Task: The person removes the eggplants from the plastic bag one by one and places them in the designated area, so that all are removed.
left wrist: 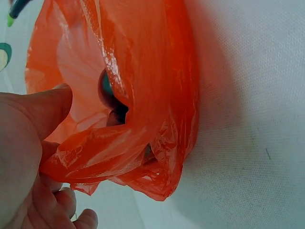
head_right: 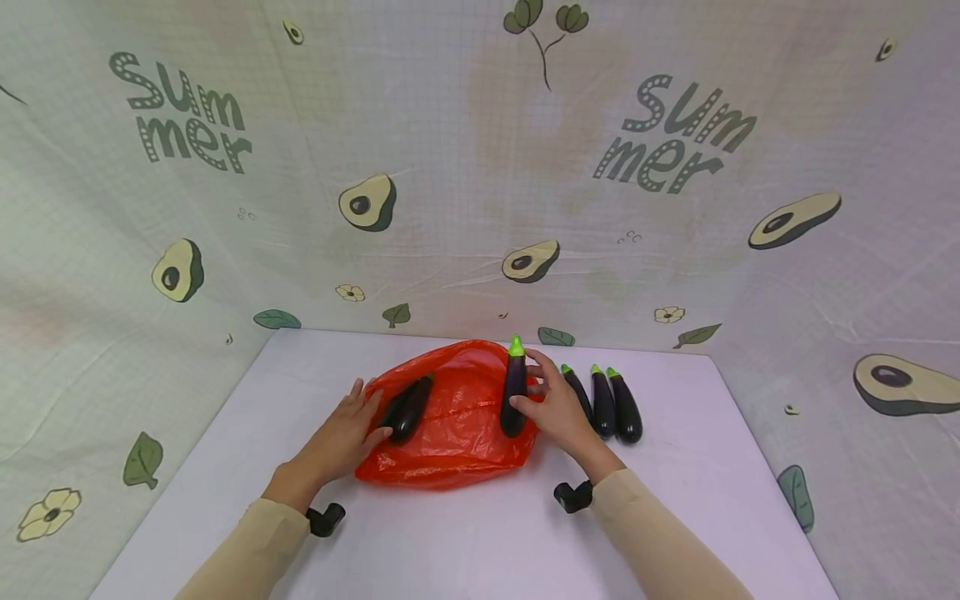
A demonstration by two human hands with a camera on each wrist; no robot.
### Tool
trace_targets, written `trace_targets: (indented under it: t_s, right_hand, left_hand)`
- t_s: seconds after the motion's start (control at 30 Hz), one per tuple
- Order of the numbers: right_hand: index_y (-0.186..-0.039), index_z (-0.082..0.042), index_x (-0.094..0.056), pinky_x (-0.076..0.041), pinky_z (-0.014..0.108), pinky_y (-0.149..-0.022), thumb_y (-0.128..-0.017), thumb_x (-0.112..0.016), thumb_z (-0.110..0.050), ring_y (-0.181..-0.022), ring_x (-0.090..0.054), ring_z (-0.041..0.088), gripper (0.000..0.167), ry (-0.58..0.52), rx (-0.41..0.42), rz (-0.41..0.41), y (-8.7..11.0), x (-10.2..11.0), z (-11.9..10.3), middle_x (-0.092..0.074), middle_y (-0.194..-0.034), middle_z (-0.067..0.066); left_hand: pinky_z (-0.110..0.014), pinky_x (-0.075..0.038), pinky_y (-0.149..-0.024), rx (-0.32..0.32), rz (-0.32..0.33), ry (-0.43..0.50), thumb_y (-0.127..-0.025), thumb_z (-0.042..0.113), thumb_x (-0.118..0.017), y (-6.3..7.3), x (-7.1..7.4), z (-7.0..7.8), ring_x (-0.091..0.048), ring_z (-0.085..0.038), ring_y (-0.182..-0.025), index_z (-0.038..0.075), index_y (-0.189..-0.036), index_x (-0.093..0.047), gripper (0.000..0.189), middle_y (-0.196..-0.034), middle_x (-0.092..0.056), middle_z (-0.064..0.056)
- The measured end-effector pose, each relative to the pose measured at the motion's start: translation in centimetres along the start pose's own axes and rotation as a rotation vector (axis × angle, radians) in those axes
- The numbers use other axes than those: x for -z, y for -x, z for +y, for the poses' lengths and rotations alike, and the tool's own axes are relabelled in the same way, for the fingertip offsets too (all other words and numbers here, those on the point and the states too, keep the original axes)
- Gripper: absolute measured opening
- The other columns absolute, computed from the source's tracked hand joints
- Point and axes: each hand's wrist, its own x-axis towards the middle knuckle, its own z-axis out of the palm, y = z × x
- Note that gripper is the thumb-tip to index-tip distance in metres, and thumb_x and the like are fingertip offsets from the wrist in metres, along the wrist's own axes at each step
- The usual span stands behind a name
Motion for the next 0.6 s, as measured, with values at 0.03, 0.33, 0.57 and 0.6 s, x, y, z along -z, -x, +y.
trace_targets:
  t_s: [0.03,0.33,0.57,0.6]
  right_hand:
    - [-0.166,-0.024,-0.029,-0.056,0.058,-0.105,-0.097,-0.075,-0.011,-0.124,-0.065,0.04,0.084,0.003,0.001,0.0,0.0,0.2,0.0,-0.053,-0.153,0.021]
    - [-0.167,-0.025,-0.027,-0.056,0.059,-0.103,-0.099,-0.073,-0.012,-0.126,-0.062,0.043,0.083,-0.012,0.01,0.011,0.0,2.0,0.1,-0.049,-0.157,0.023]
    - [-0.168,-0.025,-0.024,-0.057,0.06,-0.102,-0.1,-0.073,-0.019,-0.129,-0.06,0.043,0.084,0.024,0.0,0.019,0.2,3.4,0.3,-0.046,-0.16,0.022]
    - [-0.168,-0.025,-0.023,-0.057,0.06,-0.102,-0.1,-0.073,-0.019,-0.129,-0.06,0.043,0.084,0.027,-0.001,0.02,0.2,3.6,0.3,-0.046,-0.16,0.022]
  left_hand:
    - [-0.06,-0.022,-0.129,-0.001,0.0,-0.001,-0.104,0.037,-0.067,0.0,0.0,0.0,-0.011,-0.042,-0.163,-0.001,-0.164,-0.032,0.08,-0.172,-0.028,-0.024]
    - [-0.06,-0.022,-0.129,-0.017,0.005,-0.001,-0.104,0.036,-0.067,0.1,0.4,0.2,-0.012,-0.043,-0.163,-0.003,-0.163,-0.032,0.079,-0.171,-0.028,-0.024]
    - [-0.061,-0.022,-0.129,-0.021,0.004,-0.002,-0.103,0.036,-0.068,0.1,0.4,0.3,-0.012,-0.043,-0.163,-0.002,-0.163,-0.032,0.079,-0.171,-0.028,-0.024]
    - [-0.06,-0.022,-0.129,-0.021,0.003,-0.003,-0.103,0.036,-0.068,0.1,0.4,0.3,-0.012,-0.043,-0.163,-0.002,-0.163,-0.032,0.08,-0.171,-0.028,-0.024]
